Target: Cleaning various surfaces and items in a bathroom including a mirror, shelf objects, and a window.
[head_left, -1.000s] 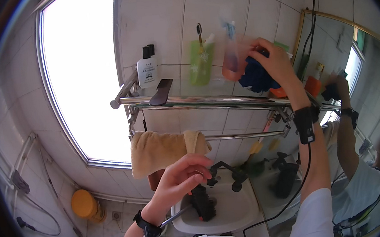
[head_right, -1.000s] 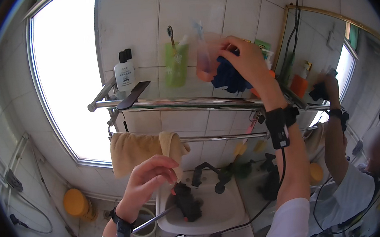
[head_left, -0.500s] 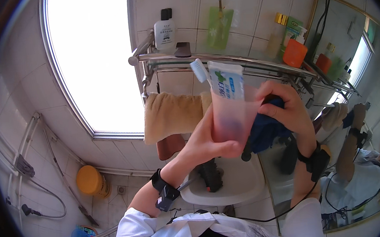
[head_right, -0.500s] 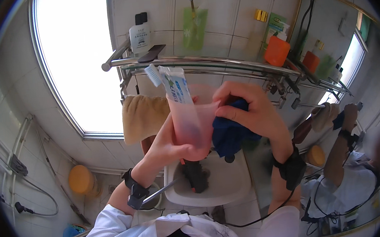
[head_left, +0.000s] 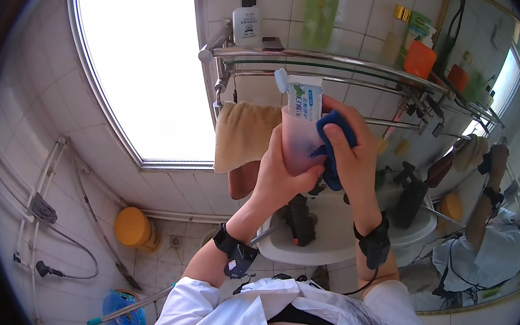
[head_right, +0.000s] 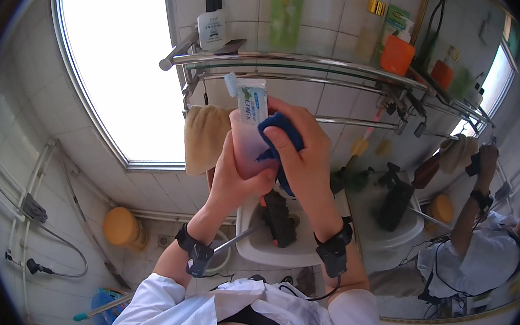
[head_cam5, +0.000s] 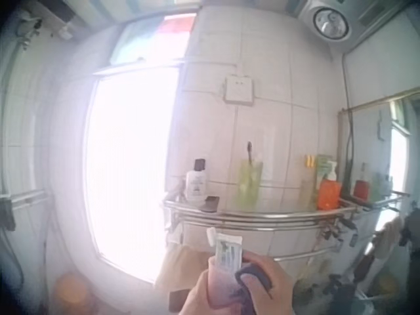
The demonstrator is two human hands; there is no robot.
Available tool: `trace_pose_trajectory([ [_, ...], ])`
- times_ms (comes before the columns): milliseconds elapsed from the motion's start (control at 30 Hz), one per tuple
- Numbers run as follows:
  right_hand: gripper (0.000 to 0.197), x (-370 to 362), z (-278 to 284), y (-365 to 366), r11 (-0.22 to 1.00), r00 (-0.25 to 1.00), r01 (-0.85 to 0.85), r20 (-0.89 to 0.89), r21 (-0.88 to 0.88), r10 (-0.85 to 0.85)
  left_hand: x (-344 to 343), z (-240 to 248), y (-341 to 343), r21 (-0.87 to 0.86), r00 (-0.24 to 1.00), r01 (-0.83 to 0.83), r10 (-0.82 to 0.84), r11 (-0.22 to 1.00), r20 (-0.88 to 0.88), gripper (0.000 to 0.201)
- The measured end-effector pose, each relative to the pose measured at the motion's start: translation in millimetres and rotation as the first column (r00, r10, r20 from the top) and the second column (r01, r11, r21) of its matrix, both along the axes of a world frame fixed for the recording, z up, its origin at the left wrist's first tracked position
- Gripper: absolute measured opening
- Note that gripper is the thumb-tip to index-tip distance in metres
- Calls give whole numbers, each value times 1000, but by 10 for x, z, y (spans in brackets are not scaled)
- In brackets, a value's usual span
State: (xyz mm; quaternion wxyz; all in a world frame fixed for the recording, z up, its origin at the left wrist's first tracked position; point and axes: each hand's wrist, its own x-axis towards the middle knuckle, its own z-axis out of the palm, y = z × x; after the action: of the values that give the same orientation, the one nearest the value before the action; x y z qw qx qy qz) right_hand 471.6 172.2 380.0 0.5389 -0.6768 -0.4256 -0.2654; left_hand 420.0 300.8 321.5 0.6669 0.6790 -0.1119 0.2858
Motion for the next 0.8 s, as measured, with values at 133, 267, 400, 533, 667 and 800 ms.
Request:
trace_pose_trajectory([
  [133,23,-74,140,-137,975,854,-188,-470,119,222,-68,-51,8,-66,994,109,-108,992,11,74],
  [267,18,-300,78,14,992,990,125,-68,-15,-126,-98,9,11,12,1000,-5,6,1000,-27,75],
  [400,22,-199,70,-61,998,991,-5,-131,56,12,-173,114,22,89,1000,-21,22,996,-19,74],
  [533,20,24,66,-258,934,908,-358,-231,6,350,-247,149,98,-87,968,213,-222,973,-114,74],
  [667,18,83,98,-383,894,851,-446,-326,-35,412,-160,14,140,-94,949,311,-314,946,-24,74],
  [800,20,-64,241,-248,934,998,-60,-50,-351,46,-131,49,53,180,995,2,17,984,-101,74],
])
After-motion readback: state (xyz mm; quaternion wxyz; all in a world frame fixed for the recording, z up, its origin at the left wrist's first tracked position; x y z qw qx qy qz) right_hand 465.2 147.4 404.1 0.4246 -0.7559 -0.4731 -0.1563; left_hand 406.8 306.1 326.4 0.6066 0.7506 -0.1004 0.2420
